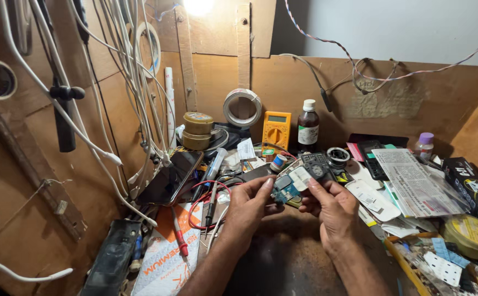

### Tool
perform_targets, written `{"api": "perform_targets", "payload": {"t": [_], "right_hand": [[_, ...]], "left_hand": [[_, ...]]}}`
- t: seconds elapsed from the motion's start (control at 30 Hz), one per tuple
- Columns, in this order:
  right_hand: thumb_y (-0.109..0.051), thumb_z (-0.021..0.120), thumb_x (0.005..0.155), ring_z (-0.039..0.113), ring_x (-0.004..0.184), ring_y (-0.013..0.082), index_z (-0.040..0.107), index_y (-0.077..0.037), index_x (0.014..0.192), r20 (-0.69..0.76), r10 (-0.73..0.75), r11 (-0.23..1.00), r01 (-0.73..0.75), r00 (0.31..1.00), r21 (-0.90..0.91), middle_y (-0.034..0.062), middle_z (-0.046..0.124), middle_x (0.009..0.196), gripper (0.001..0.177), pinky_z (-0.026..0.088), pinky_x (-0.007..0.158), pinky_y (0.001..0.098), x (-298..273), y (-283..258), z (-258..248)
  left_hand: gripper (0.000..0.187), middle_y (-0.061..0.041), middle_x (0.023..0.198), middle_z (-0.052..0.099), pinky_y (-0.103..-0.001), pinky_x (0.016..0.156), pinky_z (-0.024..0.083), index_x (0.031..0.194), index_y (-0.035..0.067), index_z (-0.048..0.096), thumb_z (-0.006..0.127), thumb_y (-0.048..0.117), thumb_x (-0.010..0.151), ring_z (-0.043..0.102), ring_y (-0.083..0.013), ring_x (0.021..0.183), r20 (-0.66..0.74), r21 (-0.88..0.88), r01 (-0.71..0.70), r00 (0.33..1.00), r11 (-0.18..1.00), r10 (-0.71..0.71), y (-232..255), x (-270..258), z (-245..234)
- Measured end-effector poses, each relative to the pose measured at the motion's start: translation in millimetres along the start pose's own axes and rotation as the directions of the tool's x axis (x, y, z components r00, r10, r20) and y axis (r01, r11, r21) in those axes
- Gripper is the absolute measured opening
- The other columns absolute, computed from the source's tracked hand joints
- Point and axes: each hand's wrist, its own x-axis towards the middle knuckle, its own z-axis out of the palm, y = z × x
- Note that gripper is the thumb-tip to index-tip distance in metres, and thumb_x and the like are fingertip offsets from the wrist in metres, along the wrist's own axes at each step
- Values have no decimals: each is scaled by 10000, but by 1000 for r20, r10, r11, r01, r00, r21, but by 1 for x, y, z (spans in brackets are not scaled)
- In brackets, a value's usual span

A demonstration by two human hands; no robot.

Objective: The person handles a small circuit board, wiping it with a cloth and then using a soldering iron to work on specific points. The person also handles a small cylindrical component and a multimeter probe during the process.

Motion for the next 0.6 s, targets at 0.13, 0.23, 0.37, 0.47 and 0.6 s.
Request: {"api": "perform_targets", "payload": {"t": [0.13,0.23,0.37,0.47,0.6], "right_hand": [[-160,749,914,662,581,170,687,-23,868,7,15,1000,-15,1000,-25,97,712,732,157,580,548,318,-1,-1,3],[-168,743,910,659,575,165,698,-23,872,14,37,998,-37,999,-43,99,709,733,157,579,543,316,-4,-3,8],[-207,726,929,668,582,152,689,-11,946,24,51,998,-50,998,-36,95,707,753,200,578,534,305,-9,-9,12],[-202,724,924,672,594,156,663,-4,1028,-14,4,998,-5,1000,-55,90,719,784,231,571,519,311,-9,-11,15],[-175,729,904,668,600,158,648,-2,1098,-27,-21,997,19,999,-72,89,732,806,272,562,505,314,-9,-10,15]], "left_hand": [[441,-99,1023,756,-349,720,675,1321,-45,619,687,60,898,736,-143,860,67,-74,31,997,997,-26,2,-5,-10],[458,-119,1021,763,-355,720,666,1322,-60,617,702,16,878,743,-168,838,109,-147,31,994,989,-15,2,-7,-15],[433,-132,1015,756,-352,721,672,1308,-66,642,706,6,886,729,-161,818,105,-153,4,994,988,12,2,-8,-19],[414,-138,1036,766,-334,721,666,1299,-65,650,699,18,896,735,-150,825,134,-132,-6,991,991,24,2,-10,-21],[410,-136,1044,767,-310,722,656,1310,-46,654,690,45,911,729,-143,835,147,-107,-6,989,994,22,-1,-13,-23]]}}
